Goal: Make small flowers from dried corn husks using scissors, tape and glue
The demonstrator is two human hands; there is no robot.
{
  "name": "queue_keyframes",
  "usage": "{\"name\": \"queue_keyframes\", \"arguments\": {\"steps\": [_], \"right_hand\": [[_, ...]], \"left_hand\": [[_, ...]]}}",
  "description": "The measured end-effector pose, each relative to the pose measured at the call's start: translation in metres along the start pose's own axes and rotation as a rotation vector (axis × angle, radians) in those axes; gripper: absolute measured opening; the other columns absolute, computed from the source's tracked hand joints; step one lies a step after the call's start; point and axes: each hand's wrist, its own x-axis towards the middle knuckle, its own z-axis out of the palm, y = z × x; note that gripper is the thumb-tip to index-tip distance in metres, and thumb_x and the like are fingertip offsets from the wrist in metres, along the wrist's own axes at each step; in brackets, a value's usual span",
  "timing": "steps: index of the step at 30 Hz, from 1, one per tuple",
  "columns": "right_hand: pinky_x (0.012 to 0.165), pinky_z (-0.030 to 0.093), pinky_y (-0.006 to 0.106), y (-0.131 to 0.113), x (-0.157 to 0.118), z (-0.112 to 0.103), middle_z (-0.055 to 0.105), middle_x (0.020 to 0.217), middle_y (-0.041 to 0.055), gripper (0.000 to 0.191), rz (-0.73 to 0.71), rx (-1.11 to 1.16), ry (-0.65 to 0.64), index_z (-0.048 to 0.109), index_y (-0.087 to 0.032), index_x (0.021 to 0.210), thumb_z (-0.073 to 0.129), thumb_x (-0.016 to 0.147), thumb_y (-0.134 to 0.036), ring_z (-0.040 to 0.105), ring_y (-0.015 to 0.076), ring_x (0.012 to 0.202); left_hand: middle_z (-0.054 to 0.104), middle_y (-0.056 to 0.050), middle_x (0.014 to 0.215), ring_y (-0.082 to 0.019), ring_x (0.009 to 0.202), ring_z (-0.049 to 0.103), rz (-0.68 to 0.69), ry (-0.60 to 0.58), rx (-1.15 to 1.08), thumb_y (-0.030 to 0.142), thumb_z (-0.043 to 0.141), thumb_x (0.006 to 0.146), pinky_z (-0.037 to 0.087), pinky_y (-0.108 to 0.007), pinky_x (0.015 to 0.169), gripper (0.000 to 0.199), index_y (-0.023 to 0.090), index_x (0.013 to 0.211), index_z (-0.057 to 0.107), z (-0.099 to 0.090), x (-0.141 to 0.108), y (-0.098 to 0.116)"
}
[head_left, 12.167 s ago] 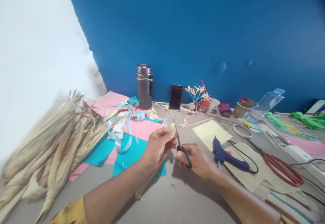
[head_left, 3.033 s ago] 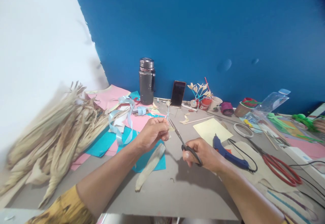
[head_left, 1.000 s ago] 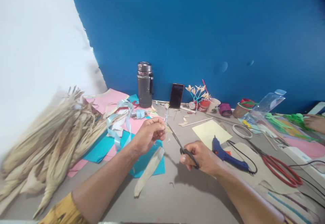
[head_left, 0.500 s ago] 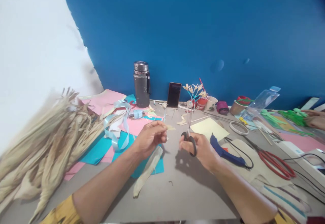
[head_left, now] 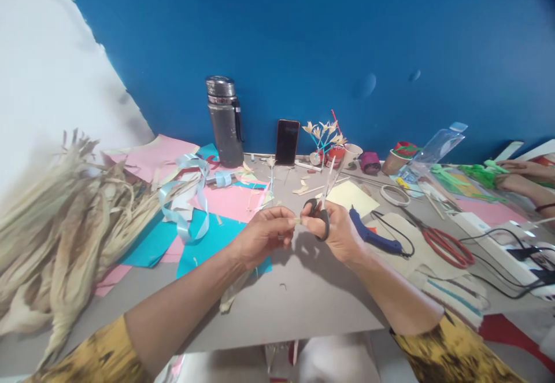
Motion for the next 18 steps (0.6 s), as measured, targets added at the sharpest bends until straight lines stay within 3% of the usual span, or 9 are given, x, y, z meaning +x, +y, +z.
{"name": "queue_keyframes", "arguments": {"steps": [7,12,15,18], "right_hand": [[0.052,0.027,0.024,0.007,0.001,-0.004,0.049,0.062,-0.0047,0.026,0.051,0.130,-0.163,0.064,-0.016,0.081,0.079,0.063,-0.029,0.037,0.0093,0.056],[0.052,0.026,0.025,0.000,0.001,-0.002,0.048,0.063,-0.0044,0.031,0.105,0.285,-0.221,0.061,-0.016,0.075,0.082,0.061,-0.034,0.036,0.0085,0.054],[0.050,0.024,0.024,-0.004,0.001,-0.001,0.043,0.063,-0.0051,0.034,0.107,0.367,-0.207,0.059,-0.017,0.073,0.083,0.062,-0.038,0.030,0.0075,0.053],[0.052,0.028,0.024,-0.004,0.002,-0.002,0.050,0.069,-0.0029,0.038,0.043,0.319,-0.117,0.060,-0.017,0.080,0.084,0.062,-0.039,0.036,0.0087,0.057]], "left_hand": [[0.055,0.001,0.056,-0.009,0.052,0.049,0.040,-0.044,0.085,0.036,0.086,0.064,0.039,-0.024,0.058,0.031,0.014,0.067,0.064,-0.002,0.003,-0.007],[0.055,0.001,0.059,-0.010,0.054,0.049,0.000,-0.125,-0.050,0.032,0.087,0.065,0.042,-0.026,0.061,0.029,0.014,0.068,0.064,-0.002,0.003,-0.011],[0.053,0.002,0.059,-0.009,0.054,0.047,-0.016,-0.117,-0.146,0.030,0.086,0.067,0.042,-0.025,0.060,0.028,0.014,0.069,0.063,-0.002,0.003,-0.011],[0.050,0.003,0.056,-0.008,0.053,0.045,0.000,-0.081,-0.178,0.029,0.085,0.070,0.041,-0.024,0.059,0.028,0.015,0.068,0.061,-0.003,0.004,-0.010]]}}
